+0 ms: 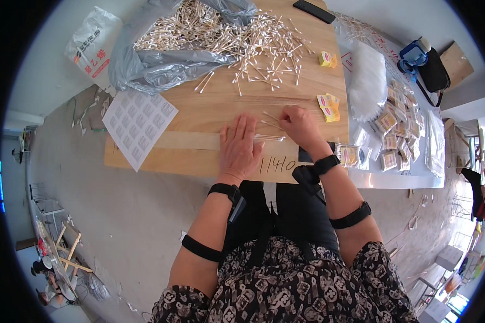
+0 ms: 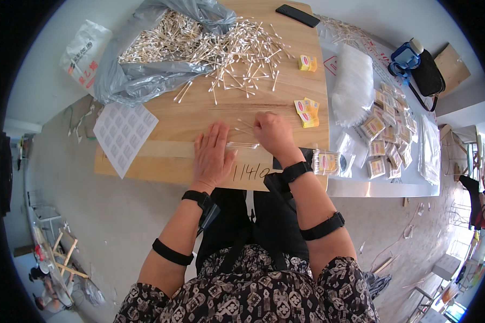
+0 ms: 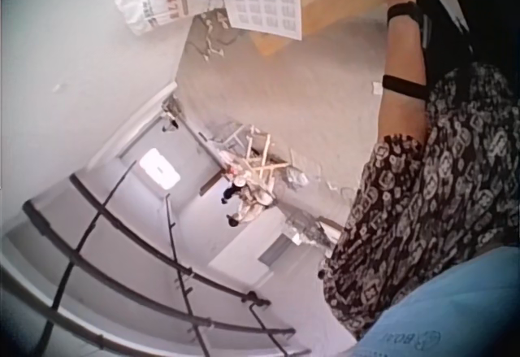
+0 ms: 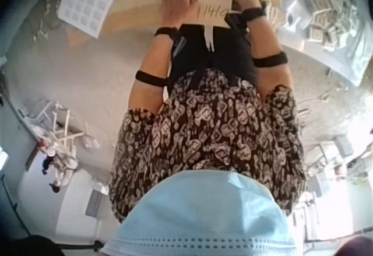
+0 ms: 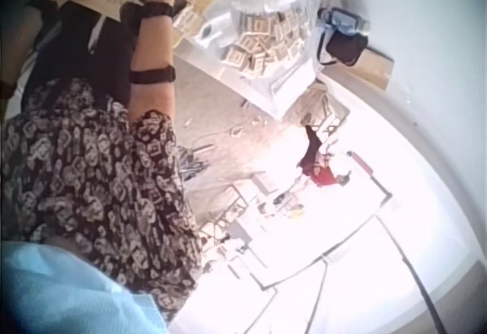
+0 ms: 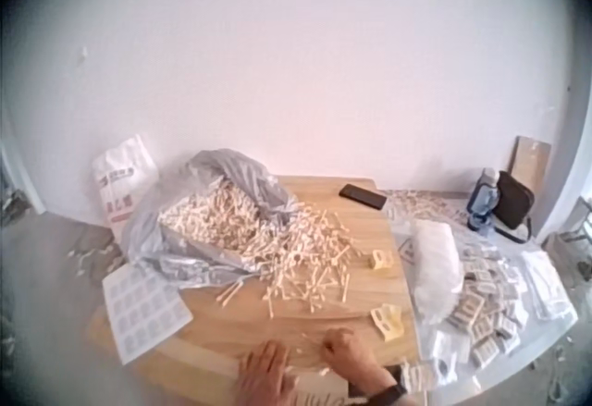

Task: Counting and arranging cotton swabs and placing them into small plastic bags.

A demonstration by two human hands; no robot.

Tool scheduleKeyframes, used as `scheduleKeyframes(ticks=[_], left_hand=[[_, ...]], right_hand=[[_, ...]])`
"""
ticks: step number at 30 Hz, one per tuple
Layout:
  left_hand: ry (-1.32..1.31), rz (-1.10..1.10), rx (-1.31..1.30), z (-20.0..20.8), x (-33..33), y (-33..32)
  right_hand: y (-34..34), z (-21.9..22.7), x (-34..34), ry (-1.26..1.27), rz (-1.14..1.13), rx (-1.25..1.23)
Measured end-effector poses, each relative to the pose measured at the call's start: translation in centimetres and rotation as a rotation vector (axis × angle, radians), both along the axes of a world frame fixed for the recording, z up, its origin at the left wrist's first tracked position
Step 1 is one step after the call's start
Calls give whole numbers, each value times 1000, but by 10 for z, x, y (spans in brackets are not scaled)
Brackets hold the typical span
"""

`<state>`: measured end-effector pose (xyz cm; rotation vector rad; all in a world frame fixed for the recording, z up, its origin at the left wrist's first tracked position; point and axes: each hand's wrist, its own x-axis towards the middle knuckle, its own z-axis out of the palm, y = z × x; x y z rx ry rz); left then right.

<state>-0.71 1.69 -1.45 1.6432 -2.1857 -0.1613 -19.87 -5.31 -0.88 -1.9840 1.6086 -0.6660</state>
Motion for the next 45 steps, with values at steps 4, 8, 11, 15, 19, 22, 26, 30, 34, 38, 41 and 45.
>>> scheduleKeyframes(ticks=[4, 8, 11, 15, 19, 22, 26, 30, 34, 38, 41, 45], left_hand=[[19, 8, 22, 2, -1, 1], [9, -7, 29, 2, 0, 0], [39, -9, 21, 1, 1, 0], [70, -25, 20, 3, 2, -1], [86, -44, 13, 4, 4, 1], [121, -46, 8, 5, 4, 1], [134, -35, 14, 5, 4, 0], [141, -22, 23, 7, 1, 2], [141, -25, 18, 5, 2, 1], [153, -30, -16, 3, 2, 1], [162, -35, -17, 4, 2, 1], [159, -39, -15, 6, 2, 1]], right_hand=[[7, 0, 13, -4, 139, -66], [4, 4, 13, -33, 234, -8], [0, 6, 10, -73, 276, 55], [4, 5, 6, -153, 267, 60], [-6, 5, 3, -196, 227, 239], [-17, 2, 9, -235, -23, 60], [-42, 2, 22, -190, -163, -103], [-63, 2, 33, -36, -252, -177], [-74, 1, 33, 76, -209, -71], [-66, -5, 27, 69, -183, -63], [-52, -5, 23, 30, -207, -55], [-38, 2, 17, 50, -130, 54]])
